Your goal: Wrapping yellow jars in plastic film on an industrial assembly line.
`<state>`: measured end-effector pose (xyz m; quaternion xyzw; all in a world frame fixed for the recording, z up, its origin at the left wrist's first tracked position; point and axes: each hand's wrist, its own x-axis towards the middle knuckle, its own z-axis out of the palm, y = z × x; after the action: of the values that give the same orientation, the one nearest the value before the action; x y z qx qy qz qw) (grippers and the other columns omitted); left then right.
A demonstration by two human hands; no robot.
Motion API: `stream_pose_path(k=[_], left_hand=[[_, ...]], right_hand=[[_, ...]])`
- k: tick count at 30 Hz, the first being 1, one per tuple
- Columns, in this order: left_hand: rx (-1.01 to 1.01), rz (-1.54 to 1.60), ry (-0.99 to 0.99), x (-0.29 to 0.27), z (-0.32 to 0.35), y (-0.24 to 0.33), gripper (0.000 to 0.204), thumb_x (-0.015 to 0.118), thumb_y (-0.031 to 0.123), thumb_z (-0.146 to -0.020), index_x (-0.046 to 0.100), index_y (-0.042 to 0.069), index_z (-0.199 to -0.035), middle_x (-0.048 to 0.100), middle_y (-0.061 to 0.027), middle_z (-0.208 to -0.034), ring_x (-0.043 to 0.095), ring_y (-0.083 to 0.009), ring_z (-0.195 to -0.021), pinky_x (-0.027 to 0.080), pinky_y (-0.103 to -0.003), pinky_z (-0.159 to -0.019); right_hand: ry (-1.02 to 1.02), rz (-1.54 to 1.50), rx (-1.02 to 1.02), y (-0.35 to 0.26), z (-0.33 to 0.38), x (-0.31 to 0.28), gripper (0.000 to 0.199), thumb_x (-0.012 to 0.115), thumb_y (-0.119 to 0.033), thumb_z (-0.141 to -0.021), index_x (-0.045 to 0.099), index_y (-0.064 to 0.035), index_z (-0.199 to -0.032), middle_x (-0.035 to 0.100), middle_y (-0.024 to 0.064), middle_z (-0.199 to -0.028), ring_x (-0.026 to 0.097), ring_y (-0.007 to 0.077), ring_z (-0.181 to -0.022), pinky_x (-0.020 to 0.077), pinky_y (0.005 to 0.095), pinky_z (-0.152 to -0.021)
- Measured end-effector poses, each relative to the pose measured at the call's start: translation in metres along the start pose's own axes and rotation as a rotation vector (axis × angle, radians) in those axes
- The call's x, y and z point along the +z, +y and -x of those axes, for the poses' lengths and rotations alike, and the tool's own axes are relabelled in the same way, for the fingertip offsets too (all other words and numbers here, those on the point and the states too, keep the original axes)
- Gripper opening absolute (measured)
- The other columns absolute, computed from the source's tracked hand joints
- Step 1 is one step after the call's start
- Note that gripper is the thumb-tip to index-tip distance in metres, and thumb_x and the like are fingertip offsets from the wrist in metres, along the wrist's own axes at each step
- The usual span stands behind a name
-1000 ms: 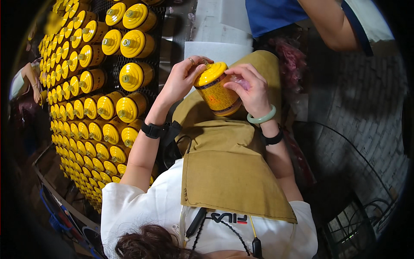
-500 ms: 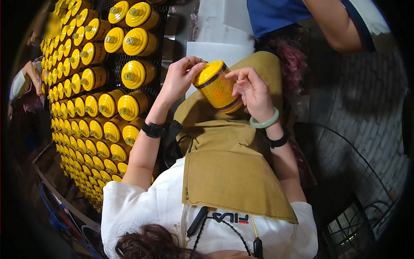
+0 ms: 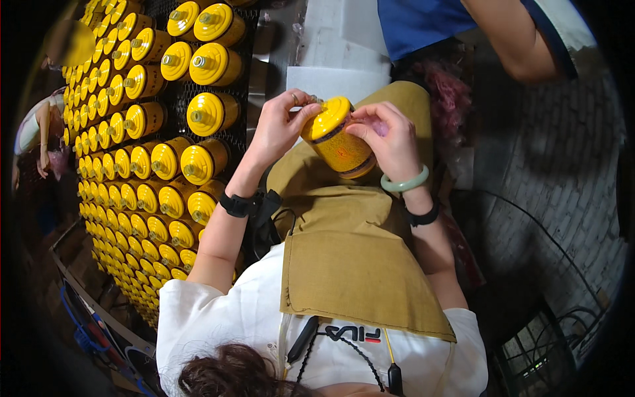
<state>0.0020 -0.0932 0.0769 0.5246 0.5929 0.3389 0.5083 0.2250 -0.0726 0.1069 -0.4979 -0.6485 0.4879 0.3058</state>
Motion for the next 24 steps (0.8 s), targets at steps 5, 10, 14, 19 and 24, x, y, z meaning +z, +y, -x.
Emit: stream_pose_path(k=[5,10,14,19,24], left_hand=[[0.143,-0.095,0.144,0.012,0.008,-0.010,0.014,0.072,0.012,-0.088,0.066,0.000,-0.091,0.066,-0.0153,-0.079,0.066,-0.0234,-0.068,0.053,-0.032,-0.062],[0.003,-0.111,0.054,0.011,0.019,0.014,0.016,0.069,0.010,-0.090,0.069,-0.005,-0.093,0.066,-0.0166,-0.087,0.070,-0.0280,-0.074,0.056,-0.034,-0.069],[0.069,-0.096,0.080,0.009,0.019,0.008,0.017,0.069,0.011,-0.090,0.068,-0.006,-0.091,0.066,-0.0161,-0.087,0.070,-0.0284,-0.075,0.056,-0.034,-0.070],[0.037,-0.180,-0.008,0.005,0.014,0.014,0.016,0.068,0.007,-0.092,0.066,-0.008,-0.094,0.065,-0.0127,-0.092,0.067,-0.0145,-0.086,0.058,-0.029,-0.074],[-0.015,-0.074,0.062,0.008,0.013,0.006,0.017,0.068,0.009,-0.093,0.065,-0.008,-0.093,0.065,-0.0118,-0.090,0.066,-0.0124,-0.084,0.058,-0.028,-0.072]], right_hand=[[0.121,-0.269,0.091,0.025,0.025,0.015,0.029,0.083,-0.006,-0.076,0.070,-0.0016,-0.103,0.065,0.0066,-0.093,0.064,0.0180,-0.082,0.0513,0.0291,-0.072],[0.050,-0.084,0.068,0.011,0.034,0.011,0.019,0.082,-0.003,-0.076,0.072,-0.0029,-0.093,0.062,0.0023,-0.093,0.057,0.0091,-0.074,0.0477,0.0232,-0.066],[0.010,-0.120,0.034,0.015,0.032,0.007,0.018,0.080,-0.002,-0.077,0.071,-0.0023,-0.093,0.063,0.0033,-0.094,0.060,0.0103,-0.076,0.0494,0.0236,-0.068],[-0.061,0.056,-0.062,0.005,0.018,-0.006,0.013,0.072,-0.003,-0.085,0.065,-0.0014,-0.095,0.061,0.0084,-0.090,0.064,0.0209,-0.080,0.0512,0.0312,-0.070],[-0.030,0.223,-0.262,0.006,0.016,0.000,0.007,0.064,-0.003,-0.090,0.058,-0.0005,-0.093,0.060,0.0123,-0.090,0.061,0.0301,-0.080,0.0490,0.0352,-0.070]])
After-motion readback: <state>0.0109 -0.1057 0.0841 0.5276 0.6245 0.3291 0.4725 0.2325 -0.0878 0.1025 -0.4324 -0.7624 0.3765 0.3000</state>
